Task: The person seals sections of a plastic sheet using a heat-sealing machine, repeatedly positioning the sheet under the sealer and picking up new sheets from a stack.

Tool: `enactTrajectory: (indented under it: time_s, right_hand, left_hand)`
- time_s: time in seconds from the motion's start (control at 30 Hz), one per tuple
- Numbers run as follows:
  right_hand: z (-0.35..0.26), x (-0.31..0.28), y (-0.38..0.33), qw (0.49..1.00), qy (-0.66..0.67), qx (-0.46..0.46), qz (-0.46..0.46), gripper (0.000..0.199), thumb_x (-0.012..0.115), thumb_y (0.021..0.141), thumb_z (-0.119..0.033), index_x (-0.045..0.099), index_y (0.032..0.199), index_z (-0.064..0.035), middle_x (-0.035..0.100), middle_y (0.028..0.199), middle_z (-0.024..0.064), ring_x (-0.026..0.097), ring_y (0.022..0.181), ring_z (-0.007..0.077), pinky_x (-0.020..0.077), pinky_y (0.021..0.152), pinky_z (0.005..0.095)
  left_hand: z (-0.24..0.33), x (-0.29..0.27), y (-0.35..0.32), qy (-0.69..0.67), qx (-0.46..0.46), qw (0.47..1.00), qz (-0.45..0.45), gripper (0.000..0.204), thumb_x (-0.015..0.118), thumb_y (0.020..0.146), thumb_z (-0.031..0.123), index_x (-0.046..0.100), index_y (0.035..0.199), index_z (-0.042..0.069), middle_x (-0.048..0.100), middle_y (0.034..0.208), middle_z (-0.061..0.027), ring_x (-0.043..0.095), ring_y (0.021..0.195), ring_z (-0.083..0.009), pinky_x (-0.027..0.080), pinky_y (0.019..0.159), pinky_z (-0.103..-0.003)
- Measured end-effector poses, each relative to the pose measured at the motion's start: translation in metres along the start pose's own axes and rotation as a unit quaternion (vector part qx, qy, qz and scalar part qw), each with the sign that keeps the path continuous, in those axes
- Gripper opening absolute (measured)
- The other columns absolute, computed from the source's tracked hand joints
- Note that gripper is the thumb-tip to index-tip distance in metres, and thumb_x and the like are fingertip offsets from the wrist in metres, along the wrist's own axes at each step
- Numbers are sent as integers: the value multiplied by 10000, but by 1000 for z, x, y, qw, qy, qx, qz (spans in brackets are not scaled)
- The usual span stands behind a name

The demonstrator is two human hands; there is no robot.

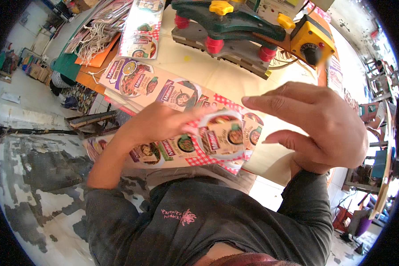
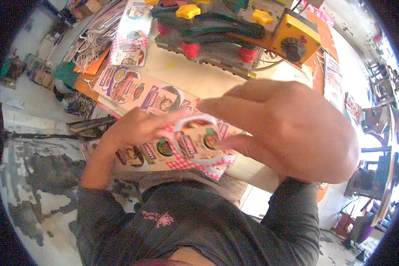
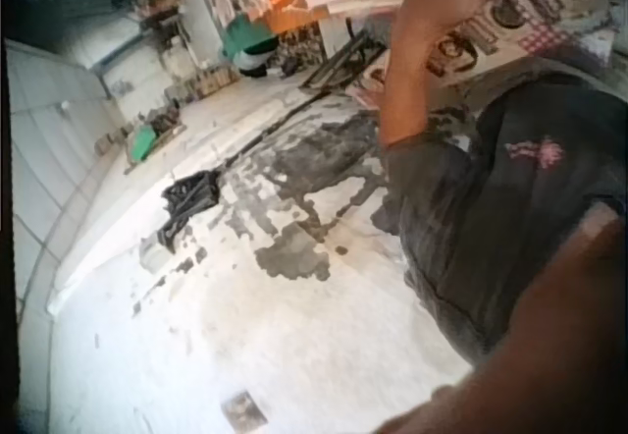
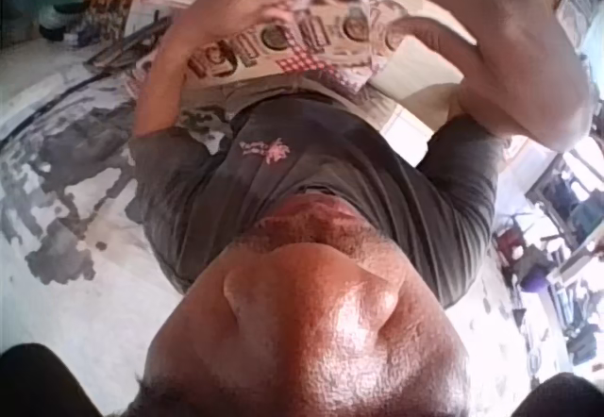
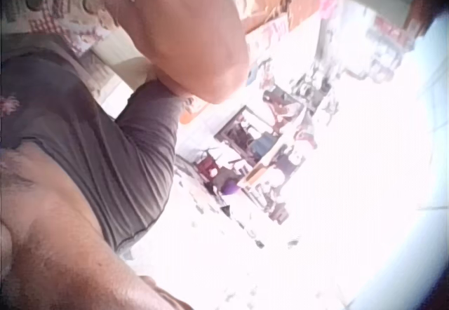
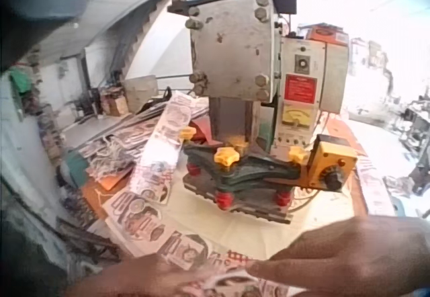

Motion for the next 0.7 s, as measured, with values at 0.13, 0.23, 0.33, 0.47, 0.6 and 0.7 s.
enactTrajectory:
  time_s: [0.13, 0.23, 0.33, 0.47, 0.6, 0.7]
  right_hand:
    - [0, 1, -2, 998, -2, 35, -49, 598, 743, 876, -233, 582, 1393, 21, 686, 1040, 249, 672, 916, 438, 528, 780, 472]
    - [1, 1, 0, 998, -7, 41, -37, 593, 736, 881, -240, 582, 1387, 27, 684, 1039, 250, 671, 925, 439, 526, 778, 474]
    - [4, 4, 0, 998, -9, 44, -37, 595, 736, 879, -239, 578, 1384, 35, 681, 1039, 252, 670, 927, 441, 525, 776, 475]
    - [4, 3, 1, 998, -8, 48, -40, 596, 733, 884, -240, 572, 1384, 40, 679, 1041, 253, 668, 928, 442, 524, 780, 476]
    - [4, 3, -1, 999, -11, 39, -29, 591, 728, 893, -237, 566, 1391, 38, 679, 1046, 251, 669, 933, 442, 526, 784, 477]
    - [4, 2, -2, 999, -12, 39, -25, 588, 725, 896, -234, 564, 1393, 36, 680, 1048, 249, 669, 937, 442, 527, 787, 477]
  left_hand:
    - [22, 5, 26, 64, 170, 983, -27, 459, 663, 948, 414, 616, 1400, 351, 721, 716, -49, 600, 469, -237, 463, 448, -361]
    - [29, 9, 40, 130, 194, 970, -66, 466, 668, 927, 416, 612, 1389, 409, 666, 645, -49, 622, 484, -232, 460, 457, -368]
    - [35, 10, 61, 149, 205, 965, -65, 406, 665, 912, 464, 662, 1316, 420, 614, 593, -41, 632, 490, -226, 469, 475, -385]
    - [20, 25, 90, 86, 249, 964, -42, 391, 650, 909, 523, 683, 1286, 425, 644, 654, -67, 673, 576, -263, 514, 523, -409]
    - [16, 33, 105, 92, 242, 964, -60, 370, 621, 926, 539, 689, 1272, 429, 697, 765, -70, 706, 663, -279, 552, 578, -418]
    - [14, 40, 109, 62, 253, 965, -38, 342, 584, 952, 567, 715, 1234, 426, 673, 685, -90, 705, 662, -294, 546, 596, -443]
Point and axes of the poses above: each hand's wrist, its own y-axis towards the middle knuckle, its own x-axis out of the palm, z = x × y, the point moved 3 cm from there along y, towards the middle knuckle
